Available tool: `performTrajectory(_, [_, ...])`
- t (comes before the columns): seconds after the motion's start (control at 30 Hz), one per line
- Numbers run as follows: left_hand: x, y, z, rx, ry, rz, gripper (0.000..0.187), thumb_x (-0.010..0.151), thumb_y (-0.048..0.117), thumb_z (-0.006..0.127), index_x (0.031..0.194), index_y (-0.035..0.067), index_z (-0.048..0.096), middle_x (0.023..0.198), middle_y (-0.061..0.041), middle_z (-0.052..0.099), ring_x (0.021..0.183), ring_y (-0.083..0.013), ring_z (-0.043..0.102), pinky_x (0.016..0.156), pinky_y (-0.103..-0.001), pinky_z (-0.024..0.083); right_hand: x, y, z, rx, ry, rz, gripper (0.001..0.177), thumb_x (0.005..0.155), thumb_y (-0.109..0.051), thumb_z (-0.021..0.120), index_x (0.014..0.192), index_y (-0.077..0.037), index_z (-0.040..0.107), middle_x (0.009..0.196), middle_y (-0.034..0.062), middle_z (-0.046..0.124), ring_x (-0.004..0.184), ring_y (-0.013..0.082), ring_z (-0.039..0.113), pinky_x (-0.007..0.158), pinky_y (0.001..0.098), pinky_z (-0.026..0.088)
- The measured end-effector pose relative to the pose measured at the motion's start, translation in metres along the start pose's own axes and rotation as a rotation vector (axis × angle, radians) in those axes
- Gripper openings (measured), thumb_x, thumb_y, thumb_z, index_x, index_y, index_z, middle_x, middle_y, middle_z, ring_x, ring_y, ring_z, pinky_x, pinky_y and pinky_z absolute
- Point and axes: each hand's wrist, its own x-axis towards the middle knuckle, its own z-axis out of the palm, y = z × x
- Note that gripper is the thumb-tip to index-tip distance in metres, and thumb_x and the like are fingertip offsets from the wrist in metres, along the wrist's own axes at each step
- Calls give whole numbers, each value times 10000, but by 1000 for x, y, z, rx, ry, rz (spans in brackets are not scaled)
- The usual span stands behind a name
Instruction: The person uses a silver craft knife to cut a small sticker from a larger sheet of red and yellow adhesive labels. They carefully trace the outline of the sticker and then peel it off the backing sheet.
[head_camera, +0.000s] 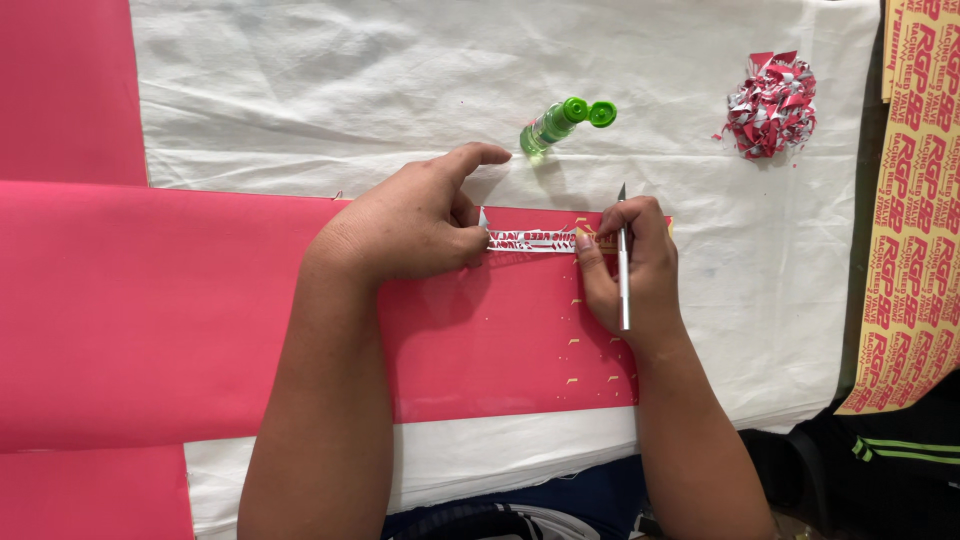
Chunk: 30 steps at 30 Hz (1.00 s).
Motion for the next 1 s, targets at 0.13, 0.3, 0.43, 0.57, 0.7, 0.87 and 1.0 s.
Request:
performTrajectory(0.13, [0, 0, 1, -2, 2, 1, 735, 753, 122, 579, 1480, 200, 498, 679, -51, 738, 688, -204, 754, 739, -330, 569, 3, 0, 0, -71, 7, -8, 195, 971, -38, 664, 973, -97, 478, 883, 100, 507, 835, 349, 562, 772, 429, 460])
performTrajectory(0.3, [-1, 3, 4, 18, 17, -15, 747, 754, 112, 587, 1492, 185, 488, 689, -60, 740, 698, -191, 763, 738, -330, 572, 2, 4, 0, -59, 25, -2, 210, 965, -70, 684, 978, -107, 478, 864, 107, 504, 835, 372, 572, 765, 442, 462])
performTrajectory(0.43, [-5, 10, 10, 69, 32, -37, 720, 778, 149, 587, 1490, 195, 487, 721, -54, 753, 738, -204, 762, 748, -354, 565, 1, 3, -2, -44, 23, -29, 220, 950, -45, 690, 976, -103, 479, 851, 115, 504, 819, 384, 568, 762, 462, 468])
performTrajectory(0.57, [-20, 25, 20, 282, 99, -87, 708, 836, 215, 578, 1529, 179, 436, 926, -100, 767, 1033, -324, 719, 924, -487, 542, 4, 3, 0, 11, 41, -18, 201, 964, -41, 665, 991, -111, 478, 834, 105, 499, 810, 364, 561, 763, 459, 451])
performTrajectory(0.7, [-20, 27, 32, 338, 159, -114, 672, 876, 227, 551, 1535, 193, 423, 946, -78, 758, 1072, -324, 701, 945, -503, 541, 4, 13, 4, -46, 54, -41, 217, 952, -35, 687, 981, -121, 489, 815, 95, 515, 784, 346, 564, 753, 453, 468])
performTrajectory(0.87, [-15, 5, 38, 361, 245, -78, 659, 868, 223, 582, 1512, 170, 449, 898, -71, 750, 1005, -329, 704, 918, -508, 542, 2, 11, -1, 32, 70, 4, 182, 981, -59, 651, 1003, -117, 479, 823, 112, 514, 807, 369, 574, 770, 466, 461])
performTrajectory(1.0, [-19, -7, 41, 348, 323, 56, 630, 861, 195, 630, 1472, 138, 489, 883, -89, 740, 905, -342, 713, 852, -514, 542, 4, 20, 4, -70, 55, -60, 213, 955, -75, 698, 996, -132, 497, 817, 85, 536, 807, 355, 582, 769, 482, 475])
